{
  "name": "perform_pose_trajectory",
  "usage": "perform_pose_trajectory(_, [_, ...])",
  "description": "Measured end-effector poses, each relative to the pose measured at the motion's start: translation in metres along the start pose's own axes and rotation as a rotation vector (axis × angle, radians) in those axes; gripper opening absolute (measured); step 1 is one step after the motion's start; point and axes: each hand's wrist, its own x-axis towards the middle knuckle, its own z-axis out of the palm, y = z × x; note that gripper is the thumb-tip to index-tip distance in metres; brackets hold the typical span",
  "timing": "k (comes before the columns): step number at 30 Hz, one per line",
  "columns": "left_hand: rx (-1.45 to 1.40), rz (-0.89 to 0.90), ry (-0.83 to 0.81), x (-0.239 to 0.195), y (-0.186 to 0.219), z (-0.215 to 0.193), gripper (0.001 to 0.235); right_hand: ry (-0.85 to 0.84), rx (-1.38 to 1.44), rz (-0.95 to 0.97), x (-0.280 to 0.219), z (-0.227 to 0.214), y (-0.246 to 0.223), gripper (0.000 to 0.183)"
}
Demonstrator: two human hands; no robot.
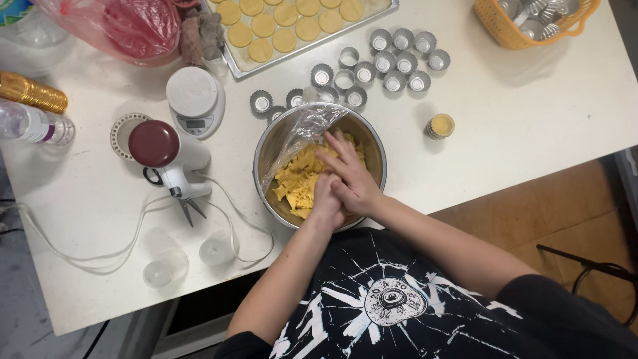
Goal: The person takes portions of yellow dough from a bowl, rolls them into balls, and presses them into small metal tartlet molds to form shells. The finished shells are placed on the table next to other prepared molds.
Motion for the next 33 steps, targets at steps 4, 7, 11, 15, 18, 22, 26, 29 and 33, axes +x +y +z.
perform_pose_trajectory(4, [-0.471,-0.089,-0.073,-0.008,0.0,-0.01,0.089,-0.038,0.142,0.009,0.01,-0.005,-0.001,0.044])
perform_pose_trajectory(7, [-0.613,-0.095,-0.21,-0.02,0.0,-0.014,0.088,-0.016,0.182,0.033,0.008,0.0,0.002,0.024])
perform_pose_trajectory(11, [-0.606,-0.118,-0.026,-0.021,0.002,0.001,0.091,0.071,0.395,0.495,0.005,-0.003,0.032,0.032])
perform_pose_trajectory(15, [-0.189,0.024,0.154,-0.013,0.005,0.013,0.083,0.118,0.795,0.834,0.003,-0.005,0.06,0.058])
perform_pose_trajectory(18, [0.294,0.252,0.17,-0.01,-0.001,0.022,0.08,0.025,2.001,0.528,0.008,-0.012,0.057,0.06])
perform_pose_trajectory(22, [1.01,0.649,0.246,-0.005,-0.018,0.031,0.061,-0.07,1.36,1.085,0.012,-0.035,0.024,0.083])
perform_pose_trajectory(26, [0.958,0.801,0.339,0.01,-0.028,0.039,0.037,-0.157,1.292,0.967,0.021,-0.051,0.009,0.09])
perform_pose_trajectory(29, [0.543,0.626,0.362,0.022,-0.034,0.046,0.04,-0.065,0.879,0.85,0.016,-0.058,0.019,0.082])
perform_pose_trajectory(33, [0.121,0.336,0.318,0.025,-0.018,0.046,0.046,-0.101,0.552,0.479,0.014,-0.061,0.041,0.071])
